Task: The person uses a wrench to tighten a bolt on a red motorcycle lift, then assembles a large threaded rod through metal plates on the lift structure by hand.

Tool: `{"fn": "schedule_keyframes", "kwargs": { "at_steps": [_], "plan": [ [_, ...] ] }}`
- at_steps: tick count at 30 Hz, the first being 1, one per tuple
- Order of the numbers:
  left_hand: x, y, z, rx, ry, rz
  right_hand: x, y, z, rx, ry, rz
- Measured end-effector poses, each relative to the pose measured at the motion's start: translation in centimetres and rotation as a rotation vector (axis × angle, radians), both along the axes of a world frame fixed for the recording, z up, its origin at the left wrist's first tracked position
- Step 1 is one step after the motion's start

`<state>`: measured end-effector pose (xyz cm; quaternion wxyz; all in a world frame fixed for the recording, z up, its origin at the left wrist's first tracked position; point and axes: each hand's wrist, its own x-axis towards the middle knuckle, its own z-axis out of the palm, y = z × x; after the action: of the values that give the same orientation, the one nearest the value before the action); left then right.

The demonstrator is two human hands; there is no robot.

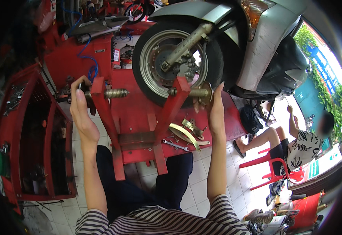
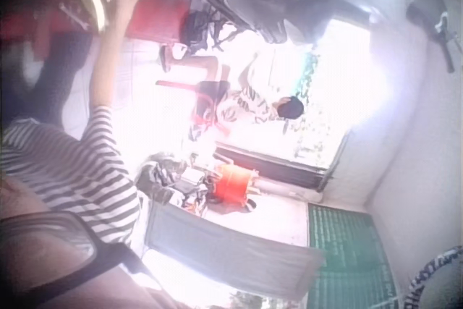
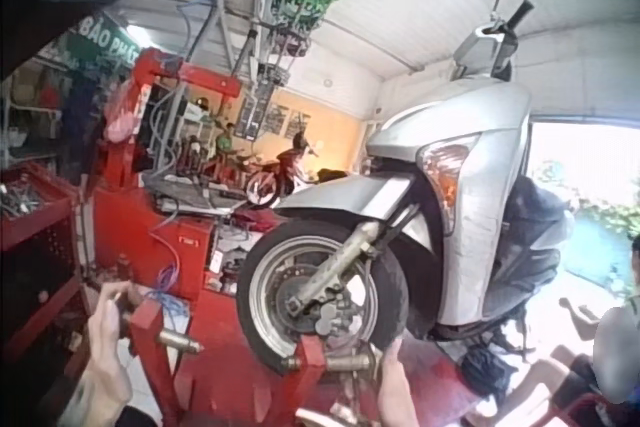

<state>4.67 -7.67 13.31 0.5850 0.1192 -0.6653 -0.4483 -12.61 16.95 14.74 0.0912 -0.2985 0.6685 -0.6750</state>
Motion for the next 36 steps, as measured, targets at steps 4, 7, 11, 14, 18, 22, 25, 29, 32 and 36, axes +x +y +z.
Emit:
{"fn": "schedule_keyframes", "kwargs": {
  "at_steps": [4, 7, 11, 14, 18, 22, 25, 29, 32, 36],
  "plan": [
    [0.7, -0.2, 0.1, 0.006, -0.052, 0.008, 0.3, -0.9, 3.1, 0.041, 0.312, -0.031],
    [0.3, -0.3, 0.1, -0.051, -0.014, 0.045, 1.6, -0.2, 2.5, -0.091, 0.457, -0.028],
    [0.3, 0.1, 0.2, -0.007, -0.017, 0.037, 3.0, -0.3, -2.1, -0.326, 0.557, -0.253],
    [0.5, -0.1, 0.1, 0.004, -0.029, 0.02, 3.7, 0.5, -3.0, -0.12, 0.782, -0.294],
    [0.1, -0.5, -0.2, -0.054, 0.018, 0.042, 3.7, -0.6, -3.4, 0.063, 1.141, -0.463],
    [0.4, -0.1, 0.1, -0.002, -0.013, 0.022, 3.6, -0.9, -4.4, 0.111, 1.118, -0.44],
    [0.4, 0.0, 0.2, 0.0, -0.017, 0.013, 1.6, -0.9, -7.0, 0.112, 0.45, -0.227],
    [0.3, -0.1, 0.0, 0.025, -0.008, -0.05, 0.3, 0.0, -6.1, -0.157, 0.094, -0.106],
    [0.1, -0.4, -0.3, 0.002, 0.028, 0.019, 0.2, 0.0, -1.8, -0.22, -0.014, 0.112],
    [0.3, 0.0, -0.2, 0.052, -0.005, -0.028, 1.4, -0.9, 2.4, -0.194, 0.132, -0.002]
  ]
}}
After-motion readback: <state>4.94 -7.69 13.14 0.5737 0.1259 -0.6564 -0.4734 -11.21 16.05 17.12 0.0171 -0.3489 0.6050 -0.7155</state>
